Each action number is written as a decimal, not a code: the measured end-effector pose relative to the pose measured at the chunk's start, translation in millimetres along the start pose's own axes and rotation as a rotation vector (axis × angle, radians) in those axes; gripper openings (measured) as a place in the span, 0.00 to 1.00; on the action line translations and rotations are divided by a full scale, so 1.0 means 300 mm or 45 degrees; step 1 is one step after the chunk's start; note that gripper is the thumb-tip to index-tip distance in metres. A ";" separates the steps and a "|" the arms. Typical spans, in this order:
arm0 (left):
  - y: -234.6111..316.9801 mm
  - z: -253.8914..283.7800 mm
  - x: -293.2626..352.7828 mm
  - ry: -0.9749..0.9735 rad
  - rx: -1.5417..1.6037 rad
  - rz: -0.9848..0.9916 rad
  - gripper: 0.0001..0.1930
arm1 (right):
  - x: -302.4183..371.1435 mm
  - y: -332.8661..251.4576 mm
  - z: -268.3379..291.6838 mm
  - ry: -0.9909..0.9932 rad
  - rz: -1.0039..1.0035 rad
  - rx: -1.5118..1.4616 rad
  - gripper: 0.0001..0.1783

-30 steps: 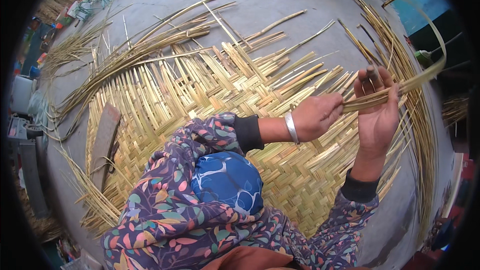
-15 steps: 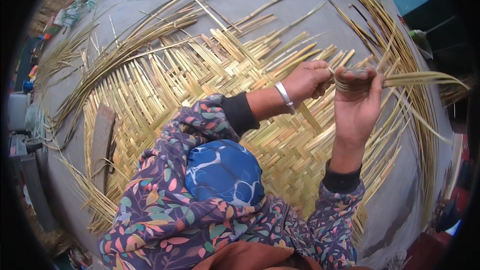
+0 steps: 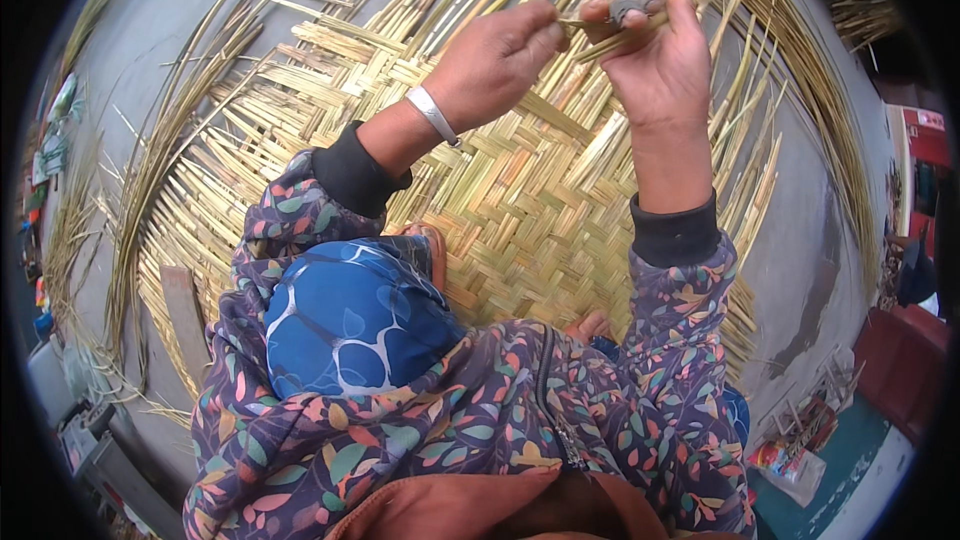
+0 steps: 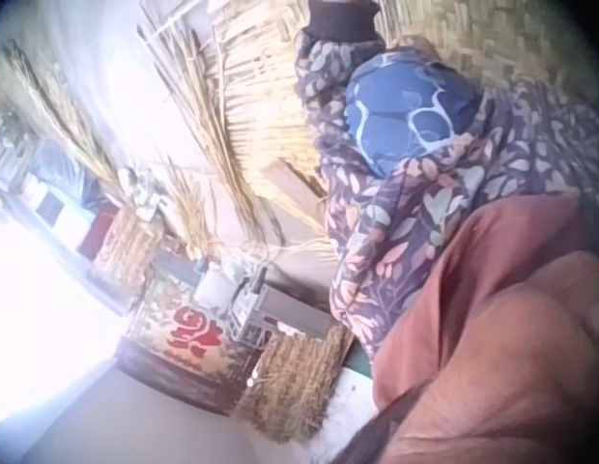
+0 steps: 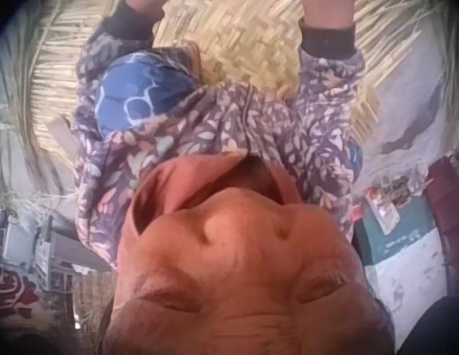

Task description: The person sits on the floor and weaves a basket using dried palm leaves. They interlace the leaves by hand, adjusting and tightening the weave as they work.

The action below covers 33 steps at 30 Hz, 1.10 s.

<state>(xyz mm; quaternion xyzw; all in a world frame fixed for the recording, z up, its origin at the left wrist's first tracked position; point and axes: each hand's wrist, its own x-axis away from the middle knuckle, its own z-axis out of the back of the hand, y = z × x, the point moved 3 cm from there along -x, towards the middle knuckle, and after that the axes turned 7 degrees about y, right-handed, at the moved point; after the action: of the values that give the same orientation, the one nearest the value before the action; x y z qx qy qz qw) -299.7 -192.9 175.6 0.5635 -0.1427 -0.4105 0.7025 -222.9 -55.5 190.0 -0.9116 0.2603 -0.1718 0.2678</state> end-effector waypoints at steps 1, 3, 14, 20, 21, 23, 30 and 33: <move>-0.011 -0.014 0.002 0.056 0.022 -0.023 0.12 | 0.014 0.004 -0.018 0.122 0.022 0.122 0.16; -0.018 -0.028 0.007 0.092 0.154 -0.005 0.12 | 0.005 0.016 -0.013 -0.159 -0.139 -0.097 0.17; 0.044 -0.028 0.072 -0.345 0.293 -0.081 0.12 | -0.010 -0.012 0.033 -0.632 -0.517 -0.135 0.22; 0.018 -0.043 0.071 -0.197 -0.191 -0.347 0.07 | -0.009 -0.004 0.062 -0.311 -0.385 -0.105 0.19; 0.009 -0.049 0.071 -0.179 -0.256 -0.357 0.06 | -0.005 0.002 0.087 -0.068 -0.269 0.004 0.19; -0.010 -0.068 0.067 -0.108 -0.344 -0.385 0.04 | 0.008 0.016 0.108 0.011 -0.231 0.014 0.19; -0.099 0.012 -0.007 0.203 -0.052 -0.355 0.08 | 0.068 0.064 0.041 -0.233 -0.397 -0.361 0.22; -0.188 0.202 -0.073 0.343 0.389 0.307 0.10 | 0.123 0.040 0.022 -0.329 -0.262 -0.104 0.23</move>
<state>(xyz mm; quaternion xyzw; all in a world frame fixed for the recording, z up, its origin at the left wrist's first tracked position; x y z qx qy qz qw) -376.8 -219.2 149.7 0.6920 -0.1744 -0.2184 0.6656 -194.8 -82.5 184.2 -0.9580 0.1360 -0.0690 0.2429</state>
